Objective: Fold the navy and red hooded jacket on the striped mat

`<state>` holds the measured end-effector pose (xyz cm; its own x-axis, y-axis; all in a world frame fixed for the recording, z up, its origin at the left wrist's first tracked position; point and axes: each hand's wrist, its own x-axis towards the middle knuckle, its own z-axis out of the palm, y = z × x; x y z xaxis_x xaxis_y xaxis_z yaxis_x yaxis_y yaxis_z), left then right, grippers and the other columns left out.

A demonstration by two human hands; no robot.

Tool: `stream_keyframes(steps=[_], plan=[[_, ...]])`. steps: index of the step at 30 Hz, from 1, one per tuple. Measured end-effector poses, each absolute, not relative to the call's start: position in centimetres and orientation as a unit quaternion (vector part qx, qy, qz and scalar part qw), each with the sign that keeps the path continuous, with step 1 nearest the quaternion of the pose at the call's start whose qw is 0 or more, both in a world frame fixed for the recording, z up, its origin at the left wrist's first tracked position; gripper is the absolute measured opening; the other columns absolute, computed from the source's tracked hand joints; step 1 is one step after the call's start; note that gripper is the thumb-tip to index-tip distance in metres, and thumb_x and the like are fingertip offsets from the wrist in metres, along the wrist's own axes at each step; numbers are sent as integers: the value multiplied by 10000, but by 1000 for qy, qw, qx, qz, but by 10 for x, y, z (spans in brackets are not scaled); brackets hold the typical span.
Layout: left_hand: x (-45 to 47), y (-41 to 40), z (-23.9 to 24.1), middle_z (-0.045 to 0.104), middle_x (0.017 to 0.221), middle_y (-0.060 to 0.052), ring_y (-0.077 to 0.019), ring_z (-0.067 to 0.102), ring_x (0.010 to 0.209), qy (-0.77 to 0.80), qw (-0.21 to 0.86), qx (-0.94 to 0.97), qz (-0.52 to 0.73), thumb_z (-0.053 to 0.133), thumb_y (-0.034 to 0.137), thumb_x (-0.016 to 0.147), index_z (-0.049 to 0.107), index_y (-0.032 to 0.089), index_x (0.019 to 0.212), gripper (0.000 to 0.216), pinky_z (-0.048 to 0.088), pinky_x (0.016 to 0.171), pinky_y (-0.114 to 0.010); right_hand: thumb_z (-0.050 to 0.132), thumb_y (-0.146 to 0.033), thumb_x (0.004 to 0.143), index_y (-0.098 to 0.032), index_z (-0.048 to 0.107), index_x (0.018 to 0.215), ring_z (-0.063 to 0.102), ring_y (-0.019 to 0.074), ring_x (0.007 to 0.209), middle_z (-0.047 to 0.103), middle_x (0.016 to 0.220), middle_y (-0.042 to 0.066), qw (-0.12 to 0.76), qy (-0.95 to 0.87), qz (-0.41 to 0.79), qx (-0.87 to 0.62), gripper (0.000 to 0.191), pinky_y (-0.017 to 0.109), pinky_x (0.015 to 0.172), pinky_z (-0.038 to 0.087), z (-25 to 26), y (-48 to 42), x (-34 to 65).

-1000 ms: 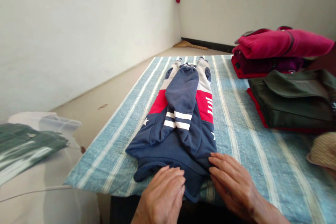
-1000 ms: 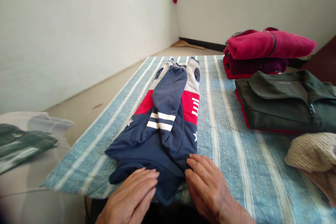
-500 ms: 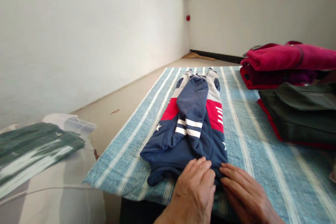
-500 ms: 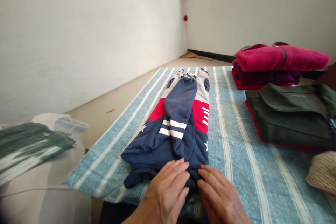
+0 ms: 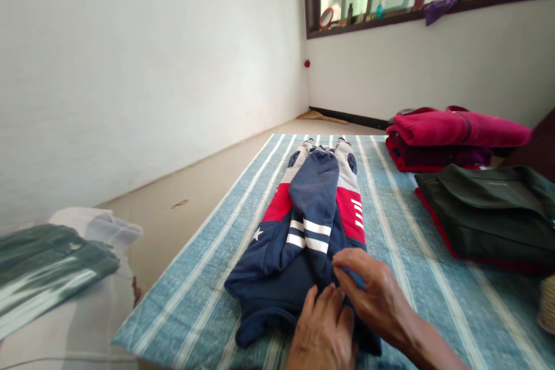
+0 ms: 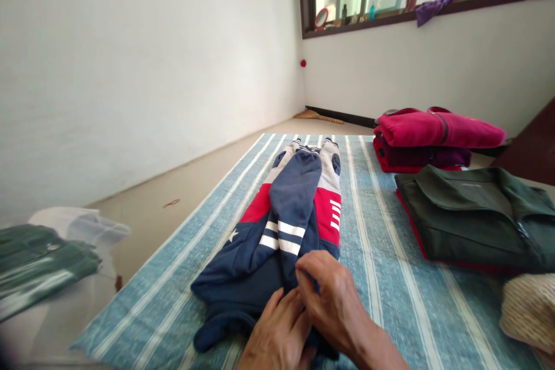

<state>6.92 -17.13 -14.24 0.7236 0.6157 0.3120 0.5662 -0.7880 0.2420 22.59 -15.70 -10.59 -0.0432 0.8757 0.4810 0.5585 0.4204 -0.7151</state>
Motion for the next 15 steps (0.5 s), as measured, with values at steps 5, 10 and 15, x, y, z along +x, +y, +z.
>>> stream_keyframes(steps=[5, 10, 15], plan=[[59, -144, -110, 700, 1040, -68, -208, 665, 948, 309, 90, 915, 244, 577, 165, 791, 608, 180, 996, 208, 557, 889, -355, 532, -258, 835, -193, 672, 839, 639, 183, 656, 673, 713, 19, 456, -613, 258, -591, 155, 295, 616, 496, -102, -103, 220], [76, -97, -85, 654, 1180, -133, -229, 610, 1129, 344, 0, 902, 263, 447, 73, 842, 598, 146, 1062, 276, 526, 963, -401, 532, -233, 792, -136, 637, 953, 631, 156, 542, 640, 640, 11, 483, -444, 382, -651, 215, 229, 471, 464, -112, -38, 238], [109, -67, -115, 528, 1363, -196, -298, 442, 1311, 358, -71, 900, 238, 545, 191, 860, 534, 89, 1221, 375, 464, 1020, -484, 568, -169, 748, -138, 629, 856, 574, 133, 397, 583, 519, -22, 476, -392, 381, -689, 128, 197, 369, 412, -113, 22, 262]])
